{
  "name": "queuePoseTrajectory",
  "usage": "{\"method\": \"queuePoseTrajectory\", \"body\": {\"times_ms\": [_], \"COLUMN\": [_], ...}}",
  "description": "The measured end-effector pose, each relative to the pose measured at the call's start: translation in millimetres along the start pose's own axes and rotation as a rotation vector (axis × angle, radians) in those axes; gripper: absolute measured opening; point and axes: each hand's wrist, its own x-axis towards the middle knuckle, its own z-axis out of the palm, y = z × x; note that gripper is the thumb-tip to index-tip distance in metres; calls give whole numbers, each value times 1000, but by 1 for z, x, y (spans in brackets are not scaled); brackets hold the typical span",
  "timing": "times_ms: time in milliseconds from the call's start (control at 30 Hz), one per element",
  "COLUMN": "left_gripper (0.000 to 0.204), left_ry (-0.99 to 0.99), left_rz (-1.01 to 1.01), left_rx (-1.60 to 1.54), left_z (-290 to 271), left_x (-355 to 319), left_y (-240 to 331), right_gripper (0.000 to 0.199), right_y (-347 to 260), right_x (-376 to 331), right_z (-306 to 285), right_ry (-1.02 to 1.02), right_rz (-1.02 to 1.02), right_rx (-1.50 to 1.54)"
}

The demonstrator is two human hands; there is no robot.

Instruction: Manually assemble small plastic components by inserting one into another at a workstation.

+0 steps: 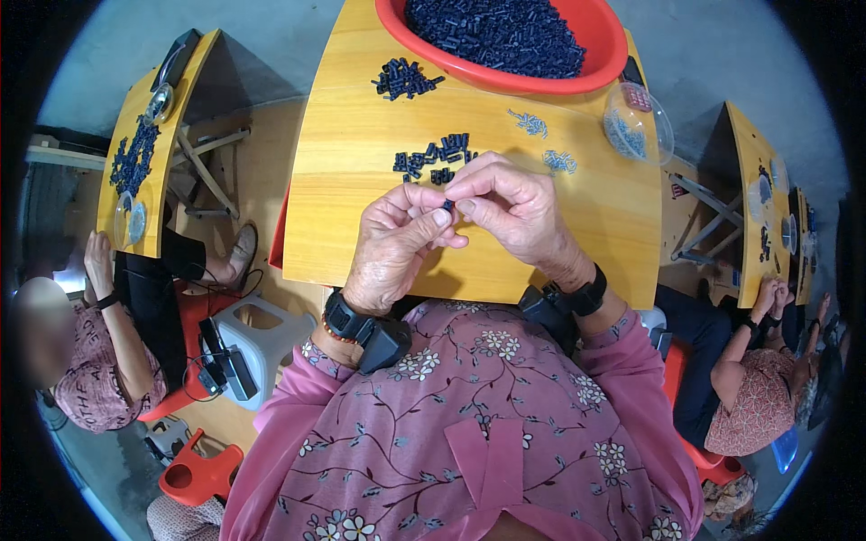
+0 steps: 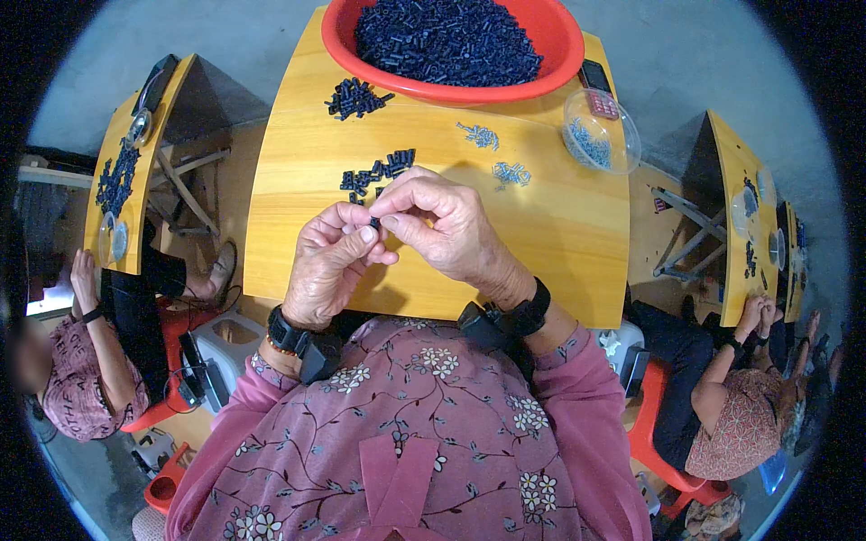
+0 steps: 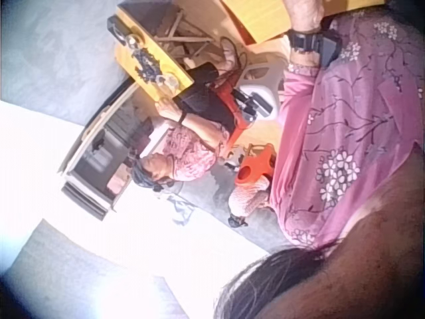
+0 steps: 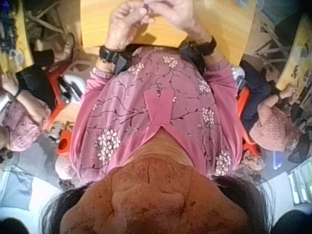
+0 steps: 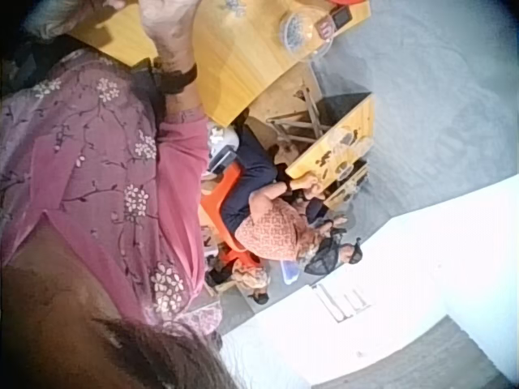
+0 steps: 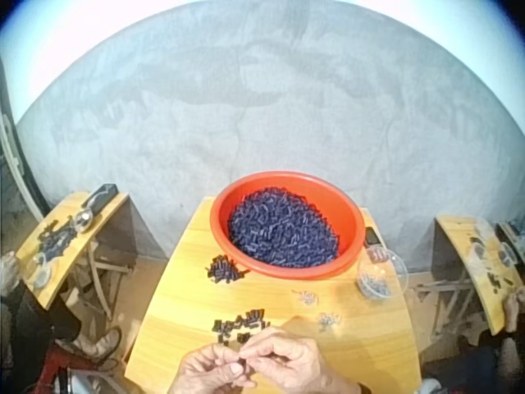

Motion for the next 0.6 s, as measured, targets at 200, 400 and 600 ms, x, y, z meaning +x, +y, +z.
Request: {"method": "queuePoseTrajectory", "body": {"times_ms": [200, 400, 600], "left_gripper": [15, 15, 12], "left_ry": [21, 17, 60], "left_rz": [-4, 3, 31], "left_rx": [-3, 17, 41], "left_z": [3, 2, 4], "left_x": [-1, 0, 2], "left_y": [2, 1, -4], "right_gripper": [9, 8, 7], "right_y": [-2, 1, 6], "right_x": [-1, -4, -8], "right_z": [0, 0, 7], "right_ry": [18, 31, 111], "right_rz": [38, 96, 111], "right_rx": [6, 62, 82]}}
